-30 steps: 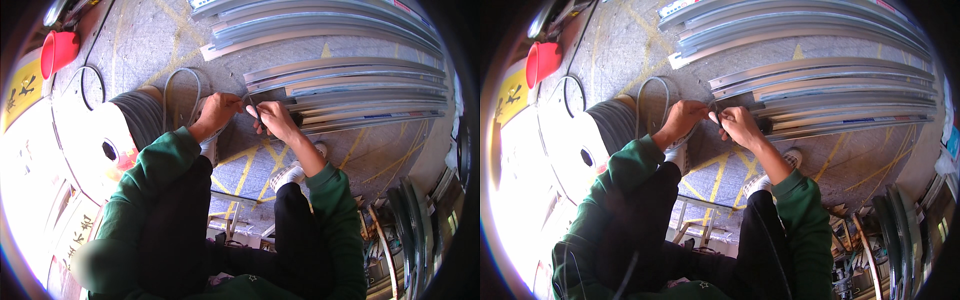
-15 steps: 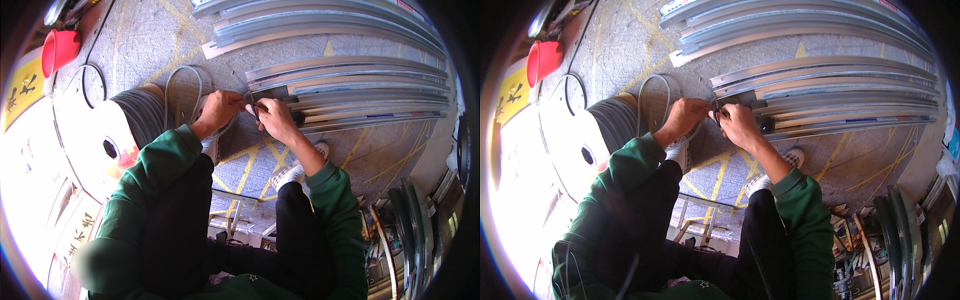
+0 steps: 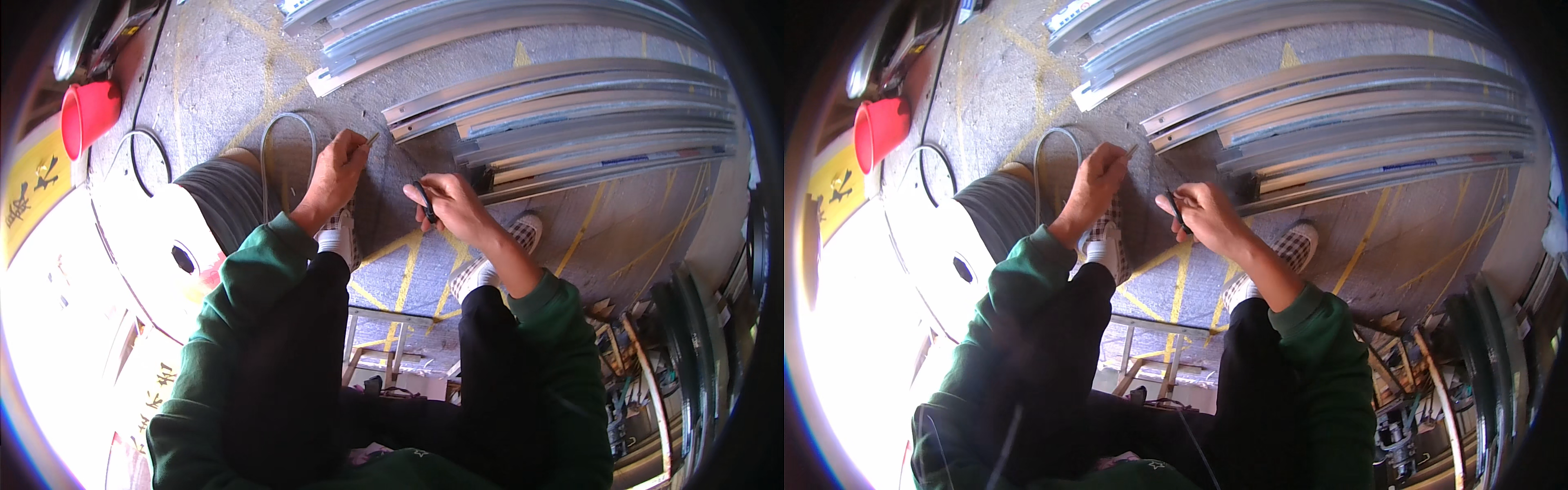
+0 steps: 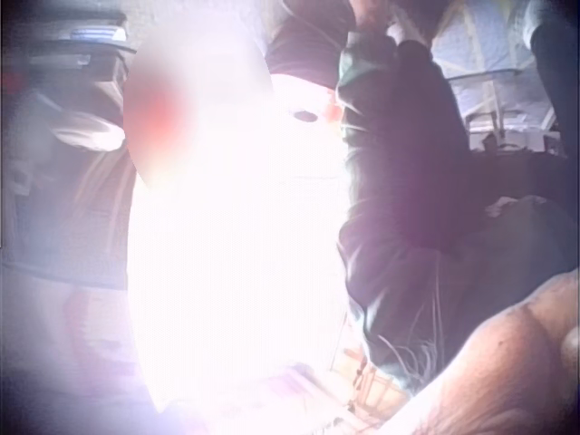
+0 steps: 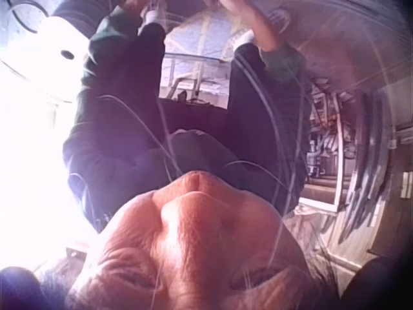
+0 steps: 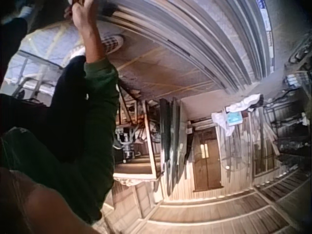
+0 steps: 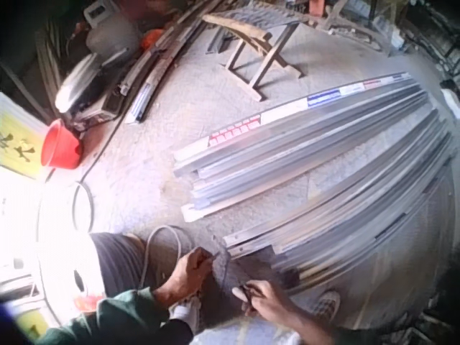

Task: The person sits on the floor and uses shears to cut thin metal strips from long aluminum profiles. They repeatedly measure, cut, and place the strips aside in a workshop setting.

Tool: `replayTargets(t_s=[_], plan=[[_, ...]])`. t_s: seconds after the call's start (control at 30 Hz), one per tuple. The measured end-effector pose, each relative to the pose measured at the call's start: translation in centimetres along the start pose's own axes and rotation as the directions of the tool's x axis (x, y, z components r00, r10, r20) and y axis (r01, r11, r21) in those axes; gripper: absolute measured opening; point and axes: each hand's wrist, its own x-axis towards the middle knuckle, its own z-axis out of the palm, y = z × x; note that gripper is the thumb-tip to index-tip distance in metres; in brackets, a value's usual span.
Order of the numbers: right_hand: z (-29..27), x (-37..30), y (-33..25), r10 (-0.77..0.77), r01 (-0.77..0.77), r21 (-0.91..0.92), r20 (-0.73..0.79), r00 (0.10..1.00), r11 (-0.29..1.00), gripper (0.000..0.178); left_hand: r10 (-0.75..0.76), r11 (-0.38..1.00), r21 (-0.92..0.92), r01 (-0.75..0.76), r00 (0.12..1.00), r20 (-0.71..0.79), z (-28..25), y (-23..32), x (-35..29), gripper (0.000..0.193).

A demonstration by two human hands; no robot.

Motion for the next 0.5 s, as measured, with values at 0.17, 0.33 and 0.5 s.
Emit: replayTargets(t_s=[0.17, 0.33, 0.5], plan=[[-0.5, -1.4, 0.6, -0.028, 0.028, 0.093, 0.004, 1.0, 0.995, 0.038, 0.103, 0.978, 0.176, -0.111, 0.993, 0.056, -1.0, 2.2, -0.1, 0.014], [-0.8, -1.7, 1.3, -0.079, 0.077, 0.152, 0.012, 0.997, 0.985, 0.036, 0.097, 0.948, 0.294, -0.125, 0.989, 0.109, -0.9, 2.7, 0.6, 0.014], [-1.0, -1.7, 1.8, -0.1, 0.103, 0.144, -0.025, 0.995, 0.984, 0.037, 0.212, 0.776, 0.576, -0.257, 0.966, 0.145, -0.6, 1.9, 1.1, 0.013]])
